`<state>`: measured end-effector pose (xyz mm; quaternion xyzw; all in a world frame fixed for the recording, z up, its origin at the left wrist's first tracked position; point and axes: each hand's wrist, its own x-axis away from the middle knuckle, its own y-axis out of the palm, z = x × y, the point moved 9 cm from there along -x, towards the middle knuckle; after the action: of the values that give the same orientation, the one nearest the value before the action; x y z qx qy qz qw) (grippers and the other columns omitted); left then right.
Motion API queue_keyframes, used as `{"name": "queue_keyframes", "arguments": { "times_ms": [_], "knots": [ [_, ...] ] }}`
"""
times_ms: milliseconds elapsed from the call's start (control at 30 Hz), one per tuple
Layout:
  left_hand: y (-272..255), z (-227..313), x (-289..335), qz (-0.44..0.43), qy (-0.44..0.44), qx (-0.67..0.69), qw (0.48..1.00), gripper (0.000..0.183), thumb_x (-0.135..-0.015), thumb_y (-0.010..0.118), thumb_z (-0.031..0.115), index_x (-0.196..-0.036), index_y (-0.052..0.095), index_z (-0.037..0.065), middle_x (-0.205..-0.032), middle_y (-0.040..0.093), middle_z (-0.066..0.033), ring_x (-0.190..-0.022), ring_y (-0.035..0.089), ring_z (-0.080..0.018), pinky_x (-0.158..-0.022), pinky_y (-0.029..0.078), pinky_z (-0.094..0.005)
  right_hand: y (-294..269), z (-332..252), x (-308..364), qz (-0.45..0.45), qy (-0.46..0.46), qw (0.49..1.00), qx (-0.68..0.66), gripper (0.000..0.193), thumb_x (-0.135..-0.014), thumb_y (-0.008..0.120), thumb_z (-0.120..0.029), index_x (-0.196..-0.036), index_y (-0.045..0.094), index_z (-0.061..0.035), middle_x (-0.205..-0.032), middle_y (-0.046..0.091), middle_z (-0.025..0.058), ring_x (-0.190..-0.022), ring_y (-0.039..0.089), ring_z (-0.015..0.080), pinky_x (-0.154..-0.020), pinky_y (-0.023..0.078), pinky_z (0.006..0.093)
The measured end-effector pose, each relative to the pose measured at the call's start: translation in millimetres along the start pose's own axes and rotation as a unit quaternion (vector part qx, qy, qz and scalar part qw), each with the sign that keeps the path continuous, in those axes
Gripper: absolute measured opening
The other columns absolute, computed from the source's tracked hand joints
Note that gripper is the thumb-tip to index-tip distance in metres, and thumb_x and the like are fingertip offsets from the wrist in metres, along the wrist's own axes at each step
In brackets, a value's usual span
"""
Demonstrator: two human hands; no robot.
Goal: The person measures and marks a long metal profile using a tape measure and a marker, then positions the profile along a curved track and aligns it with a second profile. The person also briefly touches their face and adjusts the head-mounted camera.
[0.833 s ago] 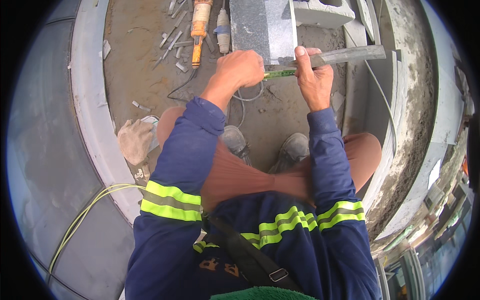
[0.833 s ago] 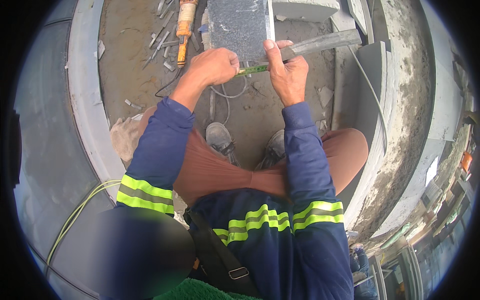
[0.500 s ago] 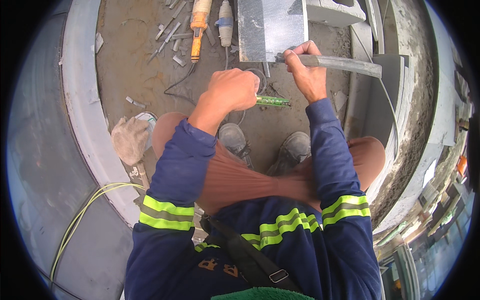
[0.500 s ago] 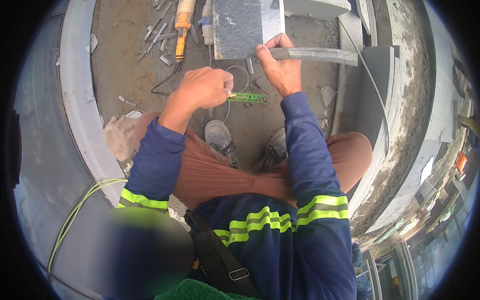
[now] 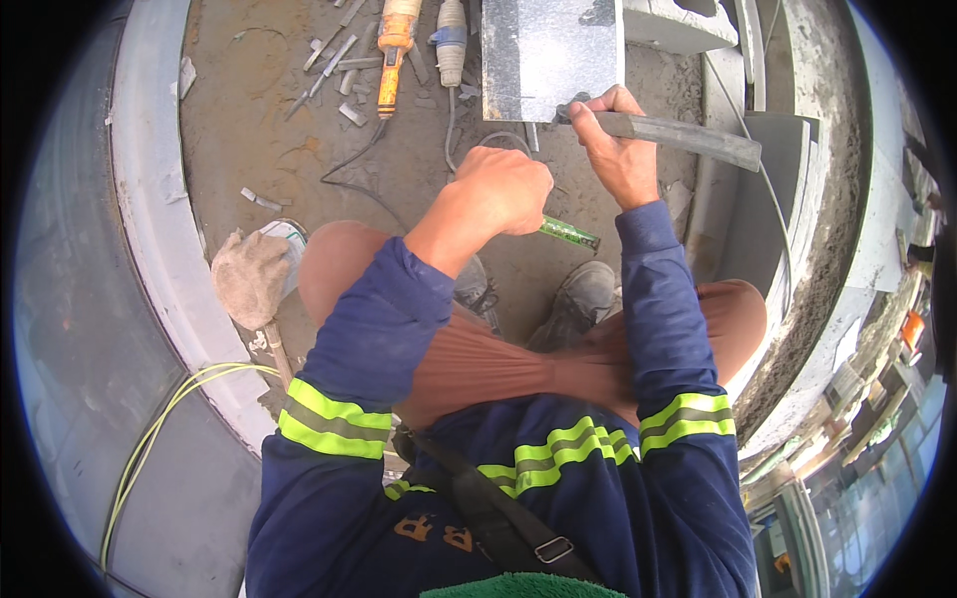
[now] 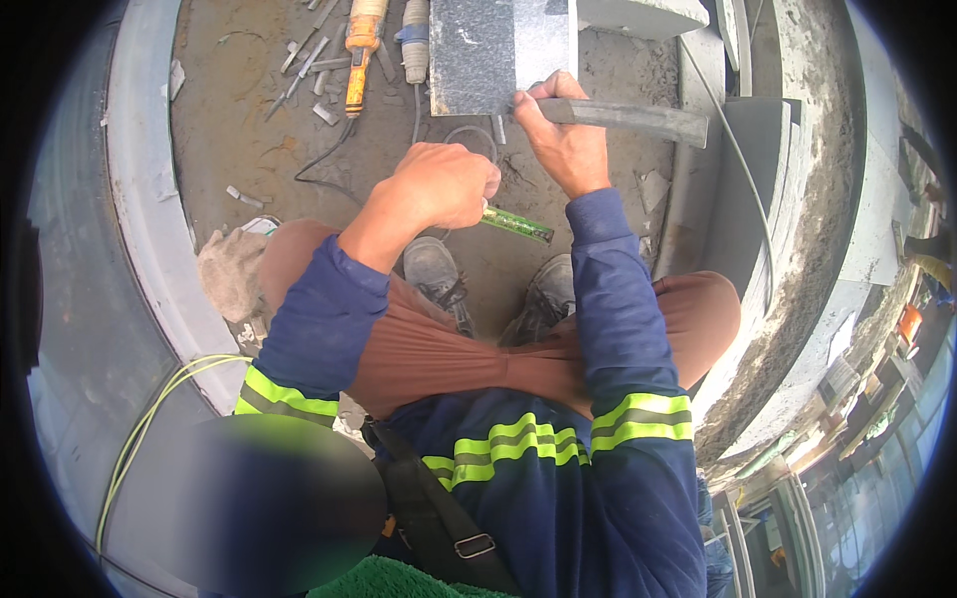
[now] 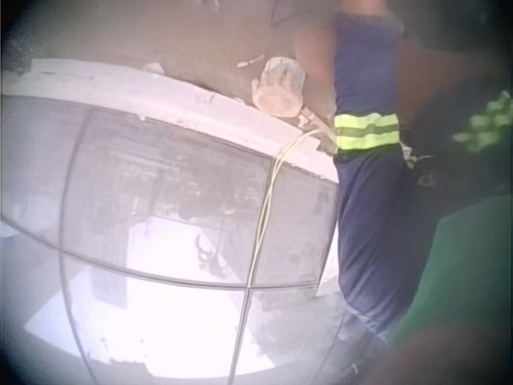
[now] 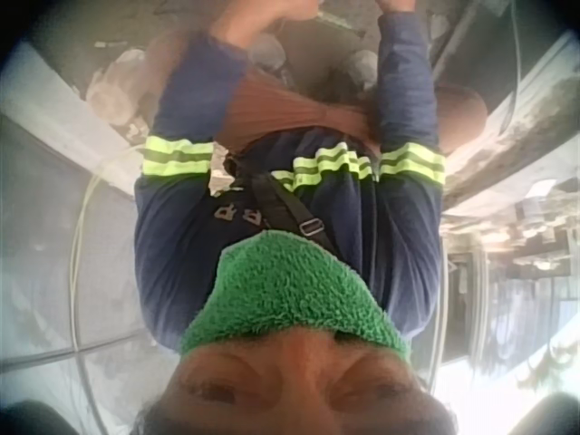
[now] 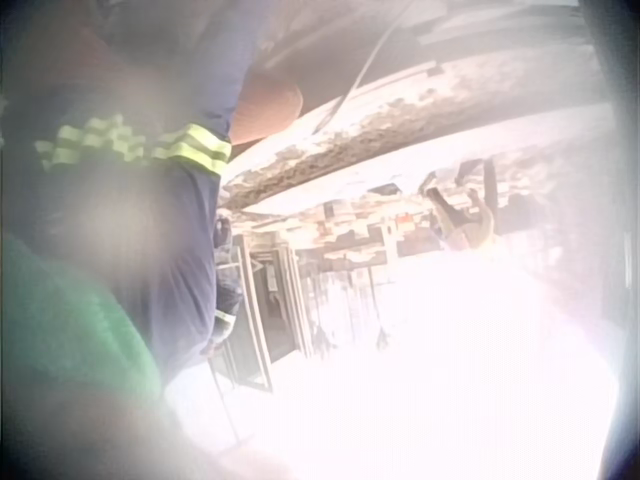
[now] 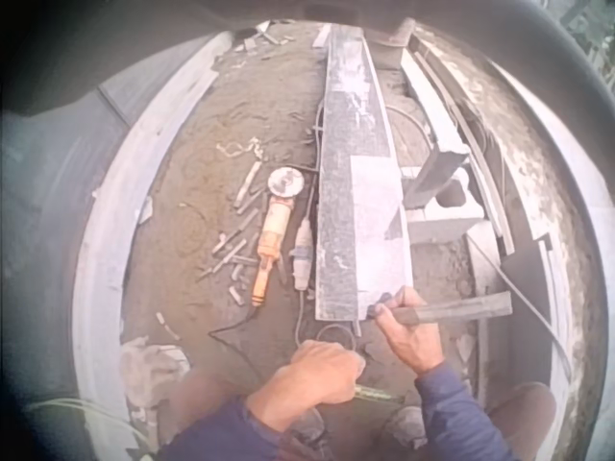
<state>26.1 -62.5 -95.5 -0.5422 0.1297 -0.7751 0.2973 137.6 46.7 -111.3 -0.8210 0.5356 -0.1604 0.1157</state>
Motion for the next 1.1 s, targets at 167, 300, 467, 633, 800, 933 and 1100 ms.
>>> {"name": "queue_keyframes", "arguments": {
  "times_ms": [167,300,467,633,800,933,1100],
  "knots": [
    [1.8,0.8,-0.4,-0.004,0.003,0.0,1.0,0.025,-0.089,0.069,0.011,-0.111,0.08,0.014,-0.105,0.08,-0.013,-0.106,0.075,-0.0351,-0.091,0.056,-0.0475,1.8,2.9,-2.0,-0.001,0.007,1.0,-0.017,0.027,-0.095,0.079,-0.025,-0.091,0.064,-0.0029,-0.081,0.067,0.0062,-0.077,0.061,0.0155,-0.071,0.053,0.0352],
    [0.7,2.4,0.0,0.012,0.02,0.01,1.0,0.024,-0.089,0.069,0.012,-0.111,0.08,0.013,-0.105,0.08,-0.0133,-0.106,0.075,-0.0351,-0.092,0.056,-0.0473,2.0,4.1,-2.5,-0.003,0.015,1.0,-0.018,0.027,-0.095,0.079,-0.026,-0.091,0.064,-0.0031,-0.08,0.066,0.0056,-0.076,0.06,0.0151,-0.071,0.052,0.0355],
    [1.3,4.0,-0.7,-0.002,0.022,0.014,1.0,0.023,-0.091,0.071,0.013,-0.112,0.08,0.013,-0.105,0.08,-0.0141,-0.107,0.075,-0.0356,-0.094,0.056,-0.0478,1.5,2.3,-1.8,-0.002,0.018,1.0,-0.014,0.028,-0.096,0.078,-0.027,-0.091,0.064,-0.0031,-0.08,0.067,0.0066,-0.077,0.062,0.0159,-0.071,0.052,0.0361],
    [-0.6,6.4,-1.2,0.003,0.031,0.007,0.999,0.024,-0.091,0.071,0.013,-0.113,0.08,0.013,-0.106,0.08,-0.0148,-0.107,0.075,-0.036,-0.094,0.057,-0.0483,1.6,5.8,-3.2,0.005,0.013,1.0,-0.02,0.027,-0.096,0.078,-0.027,-0.092,0.066,-0.0031,-0.082,0.07,0.0081,-0.078,0.066,0.0175,-0.073,0.054,0.0368],
    [-1.1,6.1,-2.4,0.001,0.03,0.01,1.0,0.024,-0.09,0.07,0.012,-0.112,0.08,0.012,-0.105,0.08,-0.0152,-0.107,0.075,-0.0366,-0.093,0.057,-0.0487,2.0,3.9,-3.2,0.007,0.013,1.0,-0.022,0.027,-0.096,0.078,-0.027,-0.092,0.066,-0.0032,-0.082,0.07,0.0082,-0.078,0.066,0.0176,-0.073,0.055,0.0368],
    [0.2,5.6,-4.5,-0.002,0.03,0.004,1.0,0.024,-0.089,0.069,0.011,-0.111,0.08,0.012,-0.105,0.08,-0.0152,-0.107,0.075,-0.037,-0.094,0.057,-0.0486,3.3,3.1,-3.7,0.008,0.009,1.0,-0.017,0.028,-0.096,0.078,-0.027,-0.091,0.065,-0.003,-0.081,0.07,0.0081,-0.077,0.065,0.0176,-0.071,0.054,0.0375],
    [-1.8,7.8,-2.3,-0.009,0.027,0.006,1.0,0.025,-0.09,0.069,0.012,-0.113,0.08,0.013,-0.107,0.08,-0.015,-0.107,0.075,-0.0369,-0.094,0.057,-0.0484,2.0,-2.6,-6.0,0.004,-0.016,1.0,0.025,0.03,-0.094,0.077,-0.028,-0.09,0.063,-0.0022,-0.078,0.067,0.0096,-0.074,0.062,0.0205,-0.07,0.053,0.0392]
  ]
}}
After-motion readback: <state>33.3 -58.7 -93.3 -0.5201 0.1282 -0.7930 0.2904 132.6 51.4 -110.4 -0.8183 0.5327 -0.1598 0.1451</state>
